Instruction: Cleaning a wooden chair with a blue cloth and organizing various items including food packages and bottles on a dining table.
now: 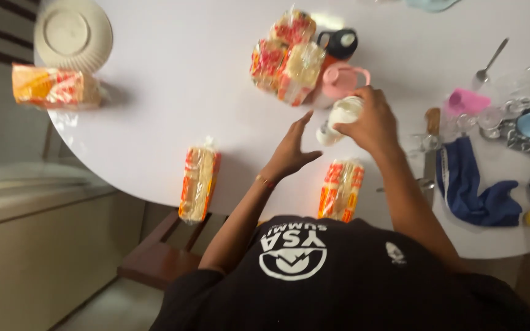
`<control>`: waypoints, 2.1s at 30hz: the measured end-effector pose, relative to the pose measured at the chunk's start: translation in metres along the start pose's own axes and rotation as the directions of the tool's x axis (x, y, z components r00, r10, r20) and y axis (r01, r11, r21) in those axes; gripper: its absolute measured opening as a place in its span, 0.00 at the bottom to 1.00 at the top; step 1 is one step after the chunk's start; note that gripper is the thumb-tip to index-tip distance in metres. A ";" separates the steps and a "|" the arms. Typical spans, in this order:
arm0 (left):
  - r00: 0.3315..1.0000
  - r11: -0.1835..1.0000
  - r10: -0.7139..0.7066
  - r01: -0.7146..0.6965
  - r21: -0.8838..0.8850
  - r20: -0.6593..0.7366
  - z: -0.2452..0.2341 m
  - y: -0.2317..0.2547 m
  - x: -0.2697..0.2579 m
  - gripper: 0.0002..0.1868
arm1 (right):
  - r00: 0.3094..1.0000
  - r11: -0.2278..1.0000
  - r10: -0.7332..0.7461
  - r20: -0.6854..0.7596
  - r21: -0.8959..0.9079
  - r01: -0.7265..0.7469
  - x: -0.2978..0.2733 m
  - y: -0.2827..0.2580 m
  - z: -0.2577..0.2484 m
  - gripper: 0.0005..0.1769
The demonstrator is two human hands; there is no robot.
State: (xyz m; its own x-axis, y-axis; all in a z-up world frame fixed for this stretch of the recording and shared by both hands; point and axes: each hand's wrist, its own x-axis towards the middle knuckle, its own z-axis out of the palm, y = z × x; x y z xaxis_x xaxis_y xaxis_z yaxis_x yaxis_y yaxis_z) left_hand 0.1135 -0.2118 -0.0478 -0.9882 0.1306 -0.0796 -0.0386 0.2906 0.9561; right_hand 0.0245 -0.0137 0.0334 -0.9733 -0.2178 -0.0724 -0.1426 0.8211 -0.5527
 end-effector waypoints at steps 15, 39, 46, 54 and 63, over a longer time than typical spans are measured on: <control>0.908 0.994 -0.037 0.076 0.078 -0.417 0.047 -0.046 0.072 0.35 | 0.990 0.970 -0.012 0.143 0.240 -0.023 -0.030 0.004 0.048 0.47; 0.849 0.643 -0.522 0.326 -0.693 -0.085 -0.070 -0.053 -0.055 0.26 | 0.862 0.587 0.015 0.506 0.694 -0.417 -0.045 0.007 0.053 0.26; 0.830 0.963 -0.270 0.229 -0.143 -0.488 -0.086 -0.065 -0.040 0.35 | 0.844 0.635 0.024 0.535 0.644 -0.427 -0.047 0.006 0.053 0.24; 0.717 0.946 -0.200 0.319 0.059 -0.668 -0.167 -0.061 -0.045 0.38 | 0.837 0.631 0.075 0.541 0.624 -0.460 -0.048 0.018 0.049 0.23; 0.795 0.892 -0.359 0.446 0.072 -0.488 -0.161 -0.051 -0.062 0.40 | 0.837 0.638 0.099 0.538 0.612 -0.468 -0.040 0.019 0.058 0.23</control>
State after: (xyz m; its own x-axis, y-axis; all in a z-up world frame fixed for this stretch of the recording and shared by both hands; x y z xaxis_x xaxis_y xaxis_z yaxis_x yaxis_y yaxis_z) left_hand 0.1534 -0.3870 -0.0459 -0.8445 -0.4632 -0.2688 -0.4651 0.3854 0.7970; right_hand 0.0709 -0.0202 -0.0222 -0.7319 -0.3854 -0.5620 0.4749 0.3030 -0.8262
